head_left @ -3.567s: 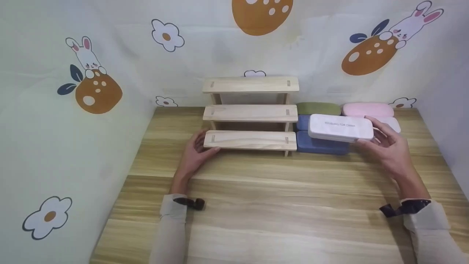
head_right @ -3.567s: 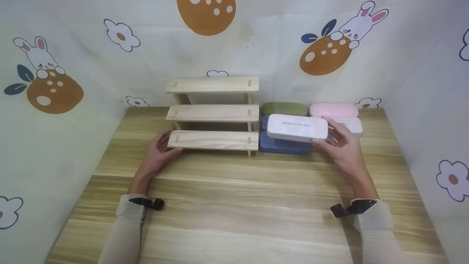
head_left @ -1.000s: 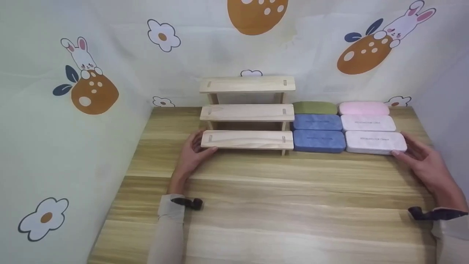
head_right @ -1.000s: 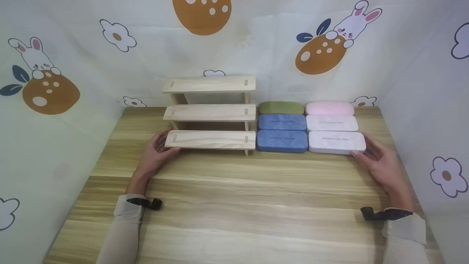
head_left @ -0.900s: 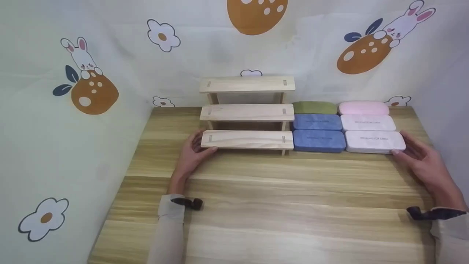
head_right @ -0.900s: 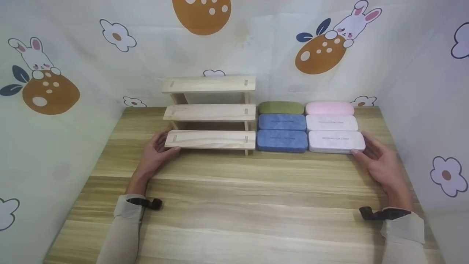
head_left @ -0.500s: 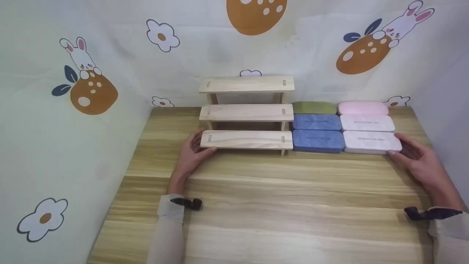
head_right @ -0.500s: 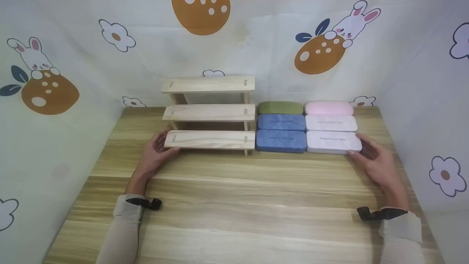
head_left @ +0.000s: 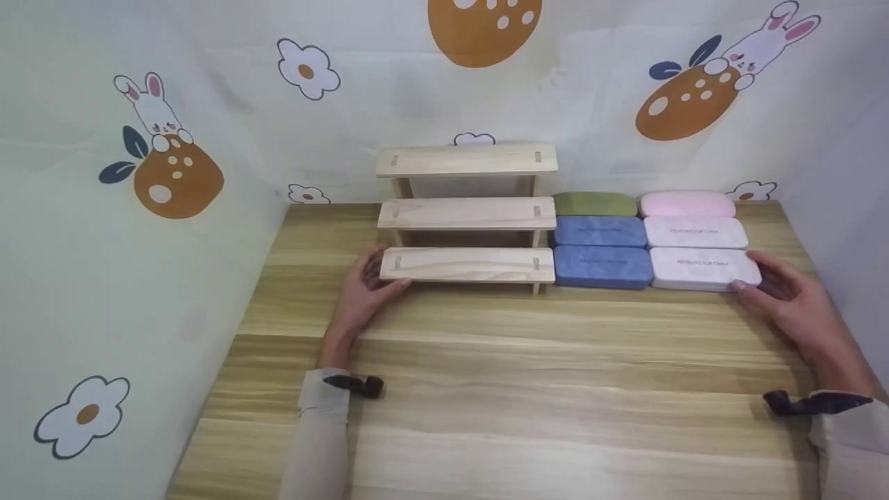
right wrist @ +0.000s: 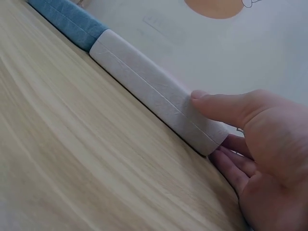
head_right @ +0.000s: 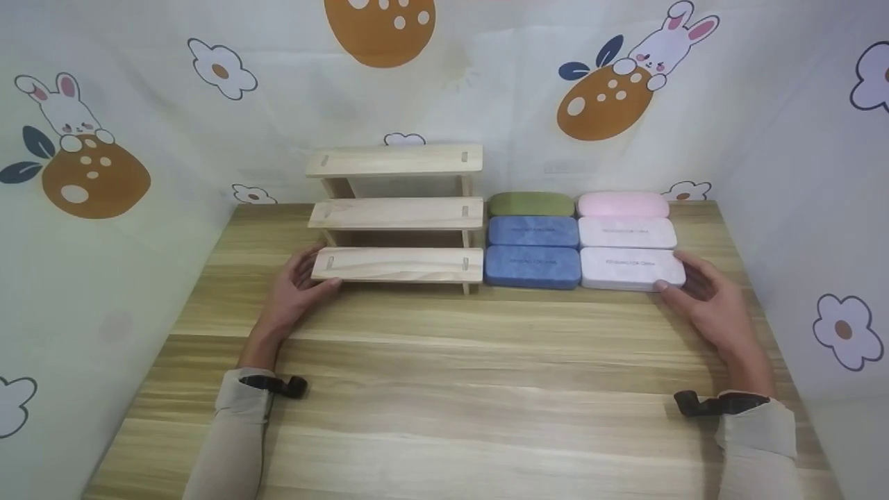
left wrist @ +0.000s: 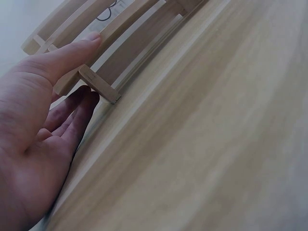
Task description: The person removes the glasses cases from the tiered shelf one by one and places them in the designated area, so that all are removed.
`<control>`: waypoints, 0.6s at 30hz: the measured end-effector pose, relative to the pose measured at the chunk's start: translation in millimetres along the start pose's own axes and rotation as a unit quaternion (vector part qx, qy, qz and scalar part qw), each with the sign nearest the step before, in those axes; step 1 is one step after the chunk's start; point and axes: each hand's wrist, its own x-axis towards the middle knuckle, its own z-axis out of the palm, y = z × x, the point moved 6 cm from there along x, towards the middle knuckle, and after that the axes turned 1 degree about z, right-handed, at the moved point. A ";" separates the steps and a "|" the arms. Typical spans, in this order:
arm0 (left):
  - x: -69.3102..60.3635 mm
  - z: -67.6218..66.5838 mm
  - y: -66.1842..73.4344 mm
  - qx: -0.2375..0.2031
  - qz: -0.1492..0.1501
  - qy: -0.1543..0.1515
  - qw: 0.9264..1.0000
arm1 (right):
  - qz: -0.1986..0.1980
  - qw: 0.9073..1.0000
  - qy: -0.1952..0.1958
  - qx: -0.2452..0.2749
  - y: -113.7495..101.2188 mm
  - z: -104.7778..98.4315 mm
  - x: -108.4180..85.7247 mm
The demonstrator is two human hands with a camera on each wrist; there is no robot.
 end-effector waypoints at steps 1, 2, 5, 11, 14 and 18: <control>-0.4 0.1 -0.6 0.000 -0.003 0.000 1.000 | -0.002 1.000 0.005 -0.002 0.0 0.0 -0.1; -1.0 0.1 -0.9 0.001 -0.006 -0.001 1.000 | -0.004 1.000 0.010 -0.003 0.0 0.1 -0.1; -1.5 0.4 -0.7 0.002 -0.014 0.000 1.000 | -0.002 1.000 0.022 -0.013 -0.9 1.4 0.5; 0.5 0.2 7.2 0.000 -0.024 0.024 0.999 | 0.007 0.999 0.029 -0.016 -8.1 7.3 1.8; 2.5 0.4 16.8 0.007 -0.022 0.049 0.999 | 0.009 0.999 0.033 -0.017 -16.4 10.7 2.6; 4.4 -3.4 38.7 0.059 0.005 0.111 0.992 | -0.032 0.996 0.062 -0.055 -39.2 12.3 4.2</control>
